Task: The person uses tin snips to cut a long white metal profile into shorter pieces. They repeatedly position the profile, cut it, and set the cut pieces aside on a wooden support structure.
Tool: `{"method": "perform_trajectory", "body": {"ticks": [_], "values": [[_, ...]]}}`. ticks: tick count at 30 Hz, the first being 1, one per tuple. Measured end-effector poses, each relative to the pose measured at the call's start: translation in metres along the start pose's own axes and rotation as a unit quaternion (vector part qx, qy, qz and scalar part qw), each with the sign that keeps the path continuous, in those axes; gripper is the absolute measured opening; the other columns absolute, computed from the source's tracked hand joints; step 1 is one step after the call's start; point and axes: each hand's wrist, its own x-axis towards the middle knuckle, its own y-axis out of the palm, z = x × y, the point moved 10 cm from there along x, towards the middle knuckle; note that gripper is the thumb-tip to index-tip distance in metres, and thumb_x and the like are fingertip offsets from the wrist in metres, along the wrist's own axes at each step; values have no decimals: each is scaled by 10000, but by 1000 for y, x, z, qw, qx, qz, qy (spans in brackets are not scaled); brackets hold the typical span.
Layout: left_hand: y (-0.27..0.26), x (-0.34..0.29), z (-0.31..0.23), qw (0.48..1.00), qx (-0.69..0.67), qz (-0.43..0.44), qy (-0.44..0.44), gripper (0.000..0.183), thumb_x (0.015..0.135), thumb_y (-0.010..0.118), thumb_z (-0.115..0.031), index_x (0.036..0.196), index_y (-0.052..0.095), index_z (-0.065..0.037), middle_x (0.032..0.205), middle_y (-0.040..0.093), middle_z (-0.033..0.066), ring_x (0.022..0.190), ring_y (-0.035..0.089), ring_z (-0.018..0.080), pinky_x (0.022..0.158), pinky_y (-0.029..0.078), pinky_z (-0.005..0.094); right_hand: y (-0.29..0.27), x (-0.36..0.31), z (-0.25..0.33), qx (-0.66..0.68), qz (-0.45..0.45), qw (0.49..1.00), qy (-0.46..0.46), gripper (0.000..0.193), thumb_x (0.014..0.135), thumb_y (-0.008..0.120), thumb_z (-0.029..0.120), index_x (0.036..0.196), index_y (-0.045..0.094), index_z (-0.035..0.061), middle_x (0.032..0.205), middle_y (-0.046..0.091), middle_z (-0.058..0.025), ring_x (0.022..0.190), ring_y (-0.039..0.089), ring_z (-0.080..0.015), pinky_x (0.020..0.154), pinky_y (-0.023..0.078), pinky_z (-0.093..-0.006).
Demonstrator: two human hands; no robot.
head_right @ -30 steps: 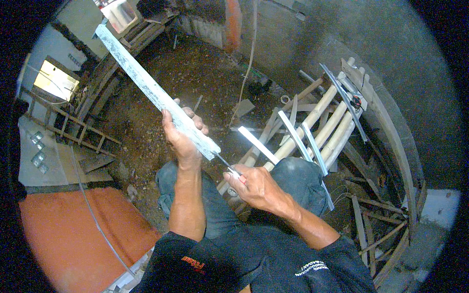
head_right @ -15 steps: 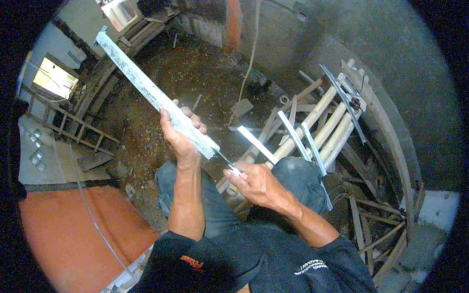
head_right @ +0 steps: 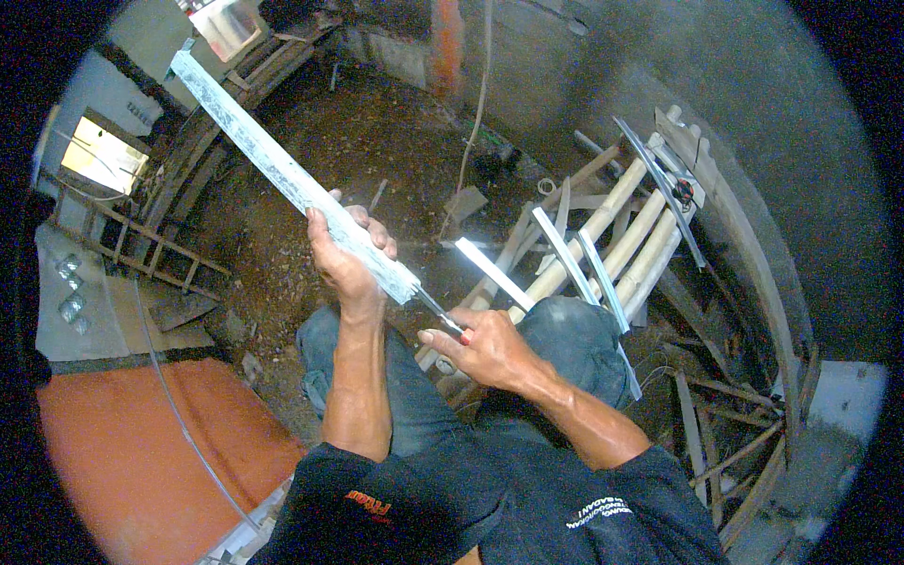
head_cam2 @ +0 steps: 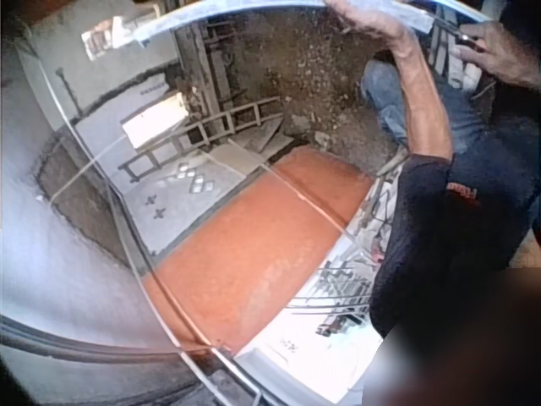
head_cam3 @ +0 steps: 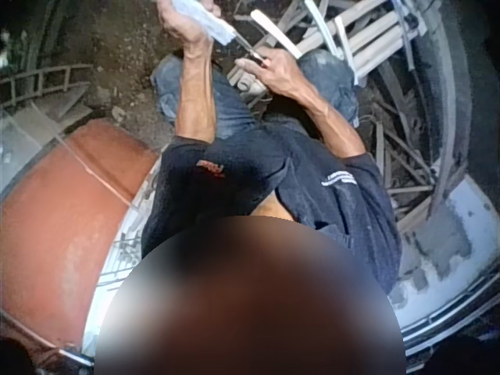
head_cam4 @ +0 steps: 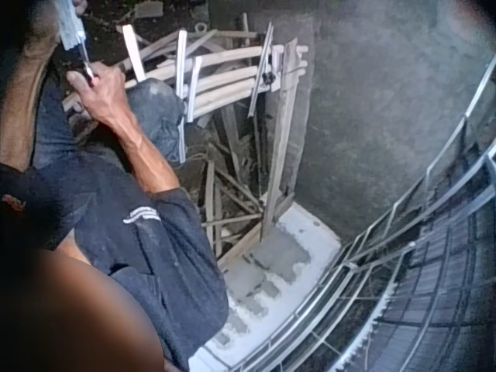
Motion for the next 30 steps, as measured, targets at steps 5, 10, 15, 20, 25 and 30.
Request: {"method": "perform_trajectory", "body": {"ticks": [5, 10, 15, 20, 25, 30], "values": [[1, 2, 3, 999, -28, 20, -16, 541, 1017, 377, -559, 1263, 420, -79, 770, 484, 49, 499, 475, 151, 394, 437, 300, 5, 1, 2, 24, 33, 999, -9, 395, 949, 667, 405, 851, 673, 22, 596, 546, -37, 558, 488, -135, 516, 419, -364], [6, 7, 11, 995, -67, 46, -54, 533, 1015, 395, -545, 1245, 436, -66, 748, 493, 54, 494, 485, 150, 378, 425, 302, 33, -10, 3, 252, 174, 948, 90, 328, 987, 602, 377, 1050, 613, 55, 632, 542, 5, 530, 514, -103, 459, 417, -300], [5, 4, 5, 997, 63, 37, -40, 480, 1020, 449, -501, 1173, 444, -46, 723, 501, 60, 448, 502, 144, 351, 430, 295, 29, -26, -9, 243, 231, 920, 205, 270, 994, 533, 264, 1123, 574, 30, 705, 615, -68, 436, 569, -140, 339, 426, -254], [0, 13, -5, 992, 92, 73, -44, 457, 1019, 457, -489, 1164, 456, -56, 730, 506, 57, 456, 505, 136, 348, 424, 291, -27, -32, -21, 186, 159, 947, 209, 239, 972, 550, 219, 1083, 610, 16, 712, 600, -53, 513, 601, -151, 430, 464, -288], [-9, 16, 17, 995, -41, 36, -84, 497, 1018, 403, -517, 1184, 446, -51, 752, 494, 65, 497, 502, 137, 370, 425, 293, -13, -30, 0, 84, 171, 979, 71, 172, 959, 584, 197, 1048, 621, 54, 715, 478, 33, 616, 437, -79, 553, 377, -255], [-5, 9, 21, 993, -64, 50, -80, 513, 1020, 382, -525, 1197, 439, -47, 769, 487, 68, 510, 495, 138, 389, 436, 292, 16, -23, 5, 53, 174, 981, 73, 229, 947, 556, 249, 982, 588, 25, 721, 521, -49, 693, 486, -163, 649, 413, -351]]}}
